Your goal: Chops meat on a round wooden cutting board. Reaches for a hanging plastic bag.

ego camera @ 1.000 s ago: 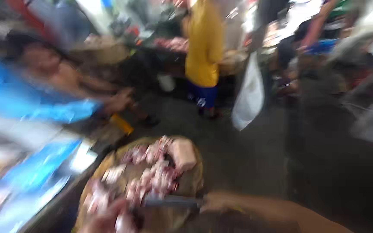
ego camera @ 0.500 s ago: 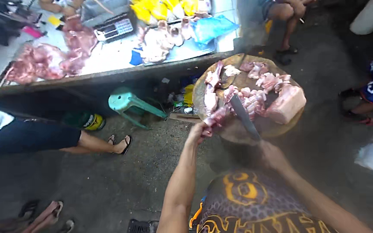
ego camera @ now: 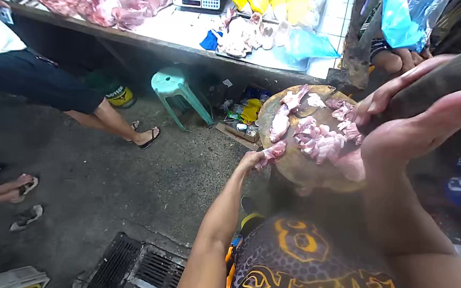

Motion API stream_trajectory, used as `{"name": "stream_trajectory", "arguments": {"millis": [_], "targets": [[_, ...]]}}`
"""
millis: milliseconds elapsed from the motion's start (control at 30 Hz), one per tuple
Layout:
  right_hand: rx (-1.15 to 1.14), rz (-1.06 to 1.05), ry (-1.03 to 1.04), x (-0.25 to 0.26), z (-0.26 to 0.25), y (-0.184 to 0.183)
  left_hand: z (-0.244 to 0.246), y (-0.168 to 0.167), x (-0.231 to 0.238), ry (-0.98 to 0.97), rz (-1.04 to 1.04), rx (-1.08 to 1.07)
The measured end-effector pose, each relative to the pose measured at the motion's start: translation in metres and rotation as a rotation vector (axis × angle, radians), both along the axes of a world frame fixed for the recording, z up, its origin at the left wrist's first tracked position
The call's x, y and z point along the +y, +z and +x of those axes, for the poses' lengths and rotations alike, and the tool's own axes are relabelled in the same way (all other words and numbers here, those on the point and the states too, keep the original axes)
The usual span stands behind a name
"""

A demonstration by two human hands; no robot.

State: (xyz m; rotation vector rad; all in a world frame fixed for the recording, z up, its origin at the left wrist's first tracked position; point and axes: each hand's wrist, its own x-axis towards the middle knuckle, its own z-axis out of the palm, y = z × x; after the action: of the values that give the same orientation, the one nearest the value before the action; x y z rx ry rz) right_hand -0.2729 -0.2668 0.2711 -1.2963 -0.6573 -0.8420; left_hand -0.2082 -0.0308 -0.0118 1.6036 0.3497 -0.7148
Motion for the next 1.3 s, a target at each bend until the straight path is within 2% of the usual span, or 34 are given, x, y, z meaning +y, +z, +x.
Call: {"name": "stream_trajectory", "arguments": {"millis": [33, 67, 100, 200, 233, 267, 333, 433, 467, 533, 600, 667, 800, 867, 900, 967, 1000, 1033, 1067, 1100, 1167, 1300], "targets": [[-0.034, 0.04, 0.031, 0.009, 0.007, 0.003, 0.001, -0.001, -0.002, 0.008, -0.003, 0.0], [0.019, 0.027, 0.035, 0.016, 0.007, -0.013, 0.001, -0.003, -0.003, 0.013, -0.009, 0.004], [0.166, -0.058, 0.007, 0.019, 0.0, -0.05, 0.0, -0.006, -0.004, 0.022, -0.016, 0.008], [0.871, -0.694, -0.188, 0.01, -0.03, -0.215, -0.001, -0.015, -0.002, 0.068, 0.028, -0.02], [1.149, -0.895, -0.177, 0.003, -0.036, -0.244, -0.001, -0.016, -0.002, 0.079, 0.059, -0.021], [1.345, -1.034, -0.162, -0.003, -0.036, -0.256, 0.0, -0.015, -0.003, 0.101, 0.074, -0.031], [1.503, -1.132, -0.176, -0.017, -0.037, -0.255, -0.001, -0.012, -0.002, 0.148, 0.041, -0.082], [1.516, -1.044, -0.271, -0.051, -0.043, -0.251, -0.001, 0.004, -0.026, 0.139, -0.114, -0.19], [1.502, -0.996, -0.286, -0.057, -0.044, -0.251, 0.002, 0.009, -0.033, 0.115, -0.086, -0.203], [1.483, -0.879, -0.315, -0.061, -0.05, -0.243, 0.001, 0.007, -0.042, 0.007, 0.118, -0.197], [1.413, -0.753, -0.353, -0.058, -0.052, -0.217, 0.0, -0.006, -0.045, -0.079, 0.284, -0.192], [1.207, -0.61, -0.375, -0.049, -0.051, -0.174, -0.008, -0.013, -0.042, -0.064, 0.346, -0.186], [0.57, -0.309, -0.269, -0.022, -0.04, -0.092, -0.012, -0.009, -0.038, -0.032, 0.358, -0.161], [0.379, -0.206, -0.176, -0.006, -0.026, -0.076, -0.011, -0.013, -0.039, -0.004, 0.343, -0.15], [0.355, -0.202, -0.154, 0.002, -0.021, -0.084, -0.012, -0.013, -0.04, 0.005, 0.335, -0.139], [0.502, -0.335, -0.212, 0.012, -0.022, -0.141, -0.012, -0.011, -0.042, 0.02, 0.336, -0.117], [0.654, -0.51, -0.283, 0.012, -0.029, -0.183, -0.011, -0.011, -0.042, 0.023, 0.342, -0.113], [0.869, -0.711, -0.31, 0.009, -0.039, -0.22, -0.01, -0.012, -0.041, 0.02, 0.352, -0.114], [1.14, -0.886, -0.266, 0.002, -0.047, -0.243, -0.01, -0.011, -0.04, 0.012, 0.365, -0.124], [1.361, -1.009, -0.228, -0.005, -0.05, -0.251, -0.008, -0.008, -0.04, 0.011, 0.378, -0.135], [1.562, -1.097, -0.244, -0.02, -0.053, -0.246, -0.003, -0.002, -0.04, 0.013, 0.363, -0.166], [1.593, -0.95, -0.24, -0.059, -0.068, -0.252, 0.002, 0.013, -0.058, 0.154, 0.085, -0.224]]}}
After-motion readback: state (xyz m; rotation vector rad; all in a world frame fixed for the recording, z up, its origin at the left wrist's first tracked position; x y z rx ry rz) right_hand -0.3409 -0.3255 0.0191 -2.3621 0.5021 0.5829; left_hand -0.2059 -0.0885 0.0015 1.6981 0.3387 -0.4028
